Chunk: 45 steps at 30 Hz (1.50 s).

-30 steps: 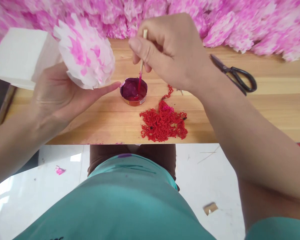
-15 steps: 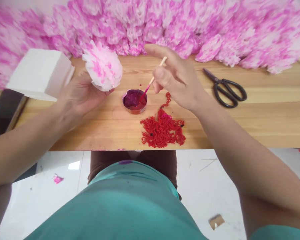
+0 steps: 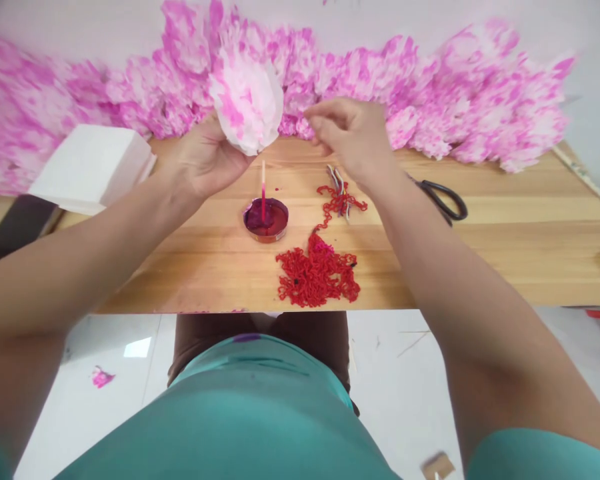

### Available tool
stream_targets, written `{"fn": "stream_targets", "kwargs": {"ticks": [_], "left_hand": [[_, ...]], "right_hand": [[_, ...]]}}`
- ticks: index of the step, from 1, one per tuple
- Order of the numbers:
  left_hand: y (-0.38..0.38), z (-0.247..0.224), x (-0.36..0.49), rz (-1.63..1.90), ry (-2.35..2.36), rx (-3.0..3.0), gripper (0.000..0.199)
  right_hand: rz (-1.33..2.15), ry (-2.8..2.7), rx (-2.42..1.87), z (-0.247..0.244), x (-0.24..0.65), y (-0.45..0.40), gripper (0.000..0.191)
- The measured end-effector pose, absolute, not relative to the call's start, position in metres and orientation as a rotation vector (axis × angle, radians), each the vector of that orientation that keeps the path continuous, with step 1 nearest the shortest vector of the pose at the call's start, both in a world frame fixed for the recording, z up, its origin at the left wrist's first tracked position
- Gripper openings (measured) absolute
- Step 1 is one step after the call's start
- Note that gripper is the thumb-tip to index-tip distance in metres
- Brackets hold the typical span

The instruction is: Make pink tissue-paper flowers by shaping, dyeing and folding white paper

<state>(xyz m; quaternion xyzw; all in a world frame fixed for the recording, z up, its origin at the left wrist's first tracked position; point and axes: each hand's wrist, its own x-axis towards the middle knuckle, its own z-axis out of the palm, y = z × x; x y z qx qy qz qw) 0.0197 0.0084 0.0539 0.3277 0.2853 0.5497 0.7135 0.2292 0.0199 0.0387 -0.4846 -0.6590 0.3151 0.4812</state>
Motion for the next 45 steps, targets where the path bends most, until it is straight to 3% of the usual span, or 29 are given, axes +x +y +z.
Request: {"fn": "stream_targets", "kwargs": {"ticks": [8, 13, 18, 28, 32, 36, 40, 43, 45], "left_hand": [[0.047, 0.047, 0.028, 1.213, 0.672, 0.77, 0.028], [0.048, 0.056, 0.018, 1.275, 0.68, 0.826, 0.033], [0.043, 0.055, 0.007, 1.316, 0.661, 0.778, 0.035], [0.021, 0.054, -0.015, 1.243, 0.572, 0.759, 0.073], [0.017, 0.049, -0.023, 1.239, 0.609, 0.84, 0.059], [0.016, 0.044, -0.035, 1.21, 0.712, 1.034, 0.043], [0.015, 0.042, -0.046, 1.143, 0.803, 1.225, 0.052], [0.014, 0.04, -0.05, 1.135, 0.813, 1.266, 0.056], [0.013, 0.037, -0.051, 1.153, 0.818, 1.259, 0.056]], "right_hand": [[0.915, -1.789, -1.137, 0.047, 0.2, 0.033, 0.036], [0.859, -1.888, -1.225, 0.044, 0.2, 0.031, 0.023], [0.563, -2.326, -1.519, 0.042, 0.184, 0.034, 0.013], [0.057, -2.586, -1.741, 0.045, 0.163, 0.045, 0.024], [0.166, -2.576, -1.746, 0.04, 0.162, 0.046, 0.033], [0.502, -2.408, -1.654, 0.063, 0.181, 0.043, 0.038], [0.821, -2.078, -1.49, 0.107, 0.203, 0.02, 0.029], [0.798, -1.995, -1.335, 0.13, 0.21, -0.006, 0.015], [0.778, -1.981, -1.281, 0.136, 0.21, -0.023, 0.015]]}}
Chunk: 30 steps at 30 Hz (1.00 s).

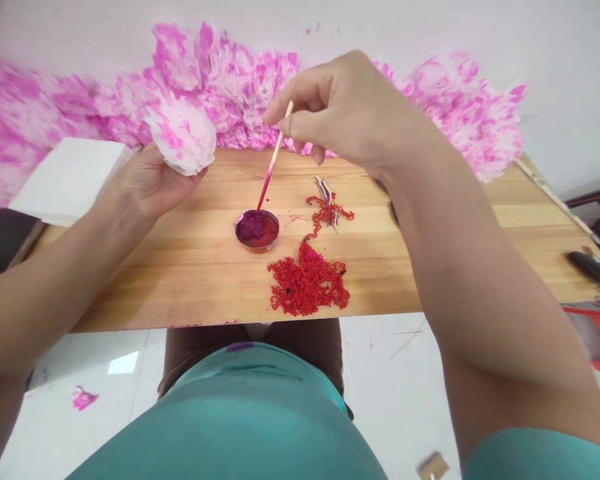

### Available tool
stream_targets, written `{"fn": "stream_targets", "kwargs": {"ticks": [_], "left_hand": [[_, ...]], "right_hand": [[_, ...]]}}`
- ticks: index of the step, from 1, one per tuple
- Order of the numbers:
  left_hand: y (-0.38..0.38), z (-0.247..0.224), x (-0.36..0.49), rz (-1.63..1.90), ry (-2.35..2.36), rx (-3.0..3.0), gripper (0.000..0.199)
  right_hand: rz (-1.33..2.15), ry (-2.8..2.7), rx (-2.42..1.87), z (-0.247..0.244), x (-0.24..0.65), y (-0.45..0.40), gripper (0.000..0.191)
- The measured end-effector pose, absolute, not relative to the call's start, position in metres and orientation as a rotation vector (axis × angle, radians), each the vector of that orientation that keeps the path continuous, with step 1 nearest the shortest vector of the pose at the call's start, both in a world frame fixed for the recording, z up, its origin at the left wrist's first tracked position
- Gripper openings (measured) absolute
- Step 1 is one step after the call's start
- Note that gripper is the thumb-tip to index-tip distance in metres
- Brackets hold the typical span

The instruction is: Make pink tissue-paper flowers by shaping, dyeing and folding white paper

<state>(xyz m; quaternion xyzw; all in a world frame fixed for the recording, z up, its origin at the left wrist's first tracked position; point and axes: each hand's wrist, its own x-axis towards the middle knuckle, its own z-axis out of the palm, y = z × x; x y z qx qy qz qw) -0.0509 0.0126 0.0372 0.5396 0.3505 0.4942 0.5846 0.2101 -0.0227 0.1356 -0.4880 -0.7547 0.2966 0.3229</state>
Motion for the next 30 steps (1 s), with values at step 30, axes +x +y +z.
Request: {"fn": "stream_targets", "kwargs": {"ticks": [30], "left_hand": [[-0.005, 0.036, -0.011, 1.173, 0.699, 0.73, 0.041]], "right_hand": [[0.669, -2.123, -1.245, 0.085, 0.252, -0.076, 0.049]]}}
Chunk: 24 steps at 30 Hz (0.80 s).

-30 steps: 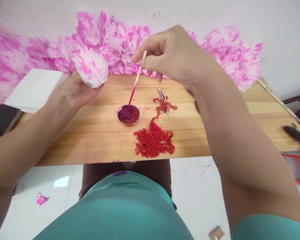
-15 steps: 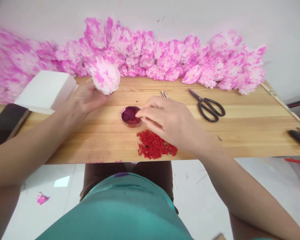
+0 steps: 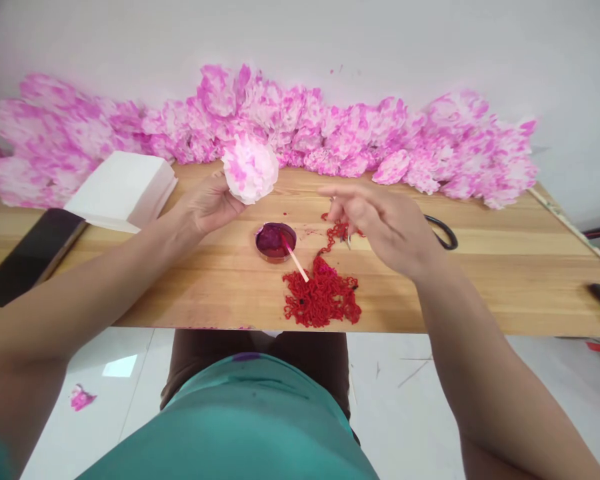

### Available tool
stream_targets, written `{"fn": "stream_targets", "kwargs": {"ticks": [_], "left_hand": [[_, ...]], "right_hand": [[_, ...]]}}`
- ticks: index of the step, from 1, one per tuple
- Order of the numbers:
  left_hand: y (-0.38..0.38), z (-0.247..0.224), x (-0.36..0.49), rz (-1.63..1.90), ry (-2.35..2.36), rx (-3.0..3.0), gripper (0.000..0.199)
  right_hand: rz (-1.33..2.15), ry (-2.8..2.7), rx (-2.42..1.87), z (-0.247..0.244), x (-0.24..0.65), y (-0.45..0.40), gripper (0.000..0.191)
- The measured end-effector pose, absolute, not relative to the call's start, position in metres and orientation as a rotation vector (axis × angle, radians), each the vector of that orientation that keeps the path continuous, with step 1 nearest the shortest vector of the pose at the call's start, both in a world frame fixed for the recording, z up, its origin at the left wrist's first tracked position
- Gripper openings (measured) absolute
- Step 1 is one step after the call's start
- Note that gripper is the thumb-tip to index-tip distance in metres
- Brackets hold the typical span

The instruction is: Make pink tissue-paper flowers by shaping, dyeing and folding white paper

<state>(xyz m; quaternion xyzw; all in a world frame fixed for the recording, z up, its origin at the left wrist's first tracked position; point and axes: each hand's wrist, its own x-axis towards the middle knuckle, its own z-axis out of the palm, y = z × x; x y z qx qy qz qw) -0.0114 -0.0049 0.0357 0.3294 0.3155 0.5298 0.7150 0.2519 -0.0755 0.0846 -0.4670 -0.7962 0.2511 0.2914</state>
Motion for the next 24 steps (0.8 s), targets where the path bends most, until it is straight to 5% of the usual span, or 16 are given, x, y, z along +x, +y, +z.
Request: {"fn": "stream_targets", "kwargs": {"ticks": [4, 14, 24], "left_hand": [[-0.005, 0.04, 0.002, 1.115, 0.666, 0.772, 0.036], [0.0, 0.044, 0.022, 1.099, 0.645, 0.914, 0.028], [-0.032, 0.053, -0.035, 1.088, 0.924, 1.235, 0.024]], "right_hand": [[0.591, -2.06, -1.402, 0.08, 0.237, -0.045, 0.038], [0.675, -1.913, -1.027, 0.05, 0.186, -0.007, 0.053], [0.651, -1.859, -1.105, 0.072, 0.221, -0.014, 0.029]]}}
